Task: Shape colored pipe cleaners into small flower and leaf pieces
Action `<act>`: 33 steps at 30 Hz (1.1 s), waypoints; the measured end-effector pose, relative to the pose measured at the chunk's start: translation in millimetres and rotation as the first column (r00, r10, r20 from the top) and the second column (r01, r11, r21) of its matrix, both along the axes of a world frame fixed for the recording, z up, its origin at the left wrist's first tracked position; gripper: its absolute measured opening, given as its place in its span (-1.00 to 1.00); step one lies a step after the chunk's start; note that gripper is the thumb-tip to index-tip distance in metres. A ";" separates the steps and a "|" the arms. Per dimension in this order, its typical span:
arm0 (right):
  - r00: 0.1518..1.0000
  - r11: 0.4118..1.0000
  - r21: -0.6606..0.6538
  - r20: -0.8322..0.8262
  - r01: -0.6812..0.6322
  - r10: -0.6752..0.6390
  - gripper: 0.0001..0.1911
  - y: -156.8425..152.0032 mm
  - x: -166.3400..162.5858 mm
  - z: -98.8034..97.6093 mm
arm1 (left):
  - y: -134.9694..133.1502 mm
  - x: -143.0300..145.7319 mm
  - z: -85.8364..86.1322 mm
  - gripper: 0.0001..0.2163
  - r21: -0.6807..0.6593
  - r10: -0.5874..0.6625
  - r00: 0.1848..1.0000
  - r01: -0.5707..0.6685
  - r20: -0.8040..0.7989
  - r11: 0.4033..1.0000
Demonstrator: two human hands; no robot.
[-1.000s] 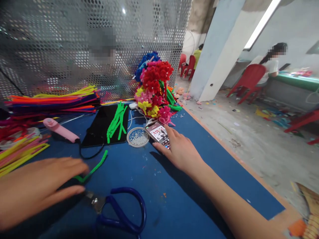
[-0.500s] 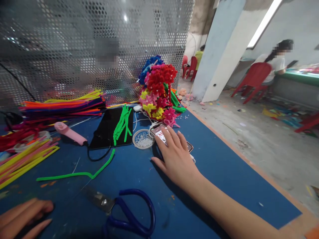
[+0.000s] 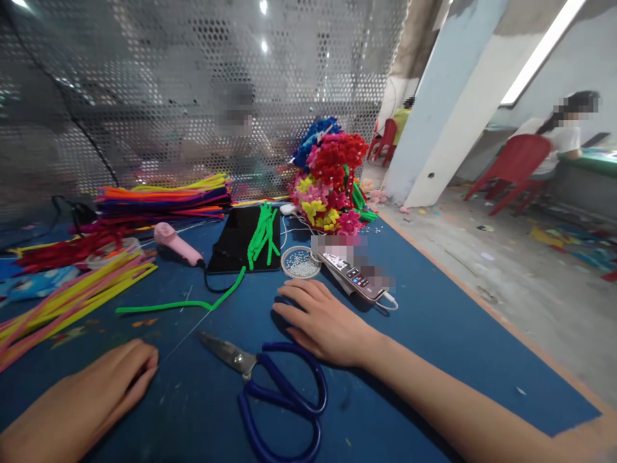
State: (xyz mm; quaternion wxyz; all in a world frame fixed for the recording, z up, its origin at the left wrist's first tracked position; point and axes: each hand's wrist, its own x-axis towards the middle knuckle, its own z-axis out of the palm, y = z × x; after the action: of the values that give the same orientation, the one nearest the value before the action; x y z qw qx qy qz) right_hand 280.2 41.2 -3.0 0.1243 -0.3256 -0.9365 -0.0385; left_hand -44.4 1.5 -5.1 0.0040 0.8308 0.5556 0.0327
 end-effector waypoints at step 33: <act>0.997 0.926 0.377 0.070 -0.010 -0.018 -0.92 -13.4 -120.3 28.2 | 30.7 20.8 54.5 -0.78 -0.307 0.063 0.725 0.209 0.686 0.929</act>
State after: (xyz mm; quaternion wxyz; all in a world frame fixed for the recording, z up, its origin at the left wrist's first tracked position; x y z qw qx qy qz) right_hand 159.9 27.8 25.2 0.1507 -0.2959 -0.9148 -0.2298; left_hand -23.5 32.2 49.5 0.3632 0.7656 0.4771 0.2331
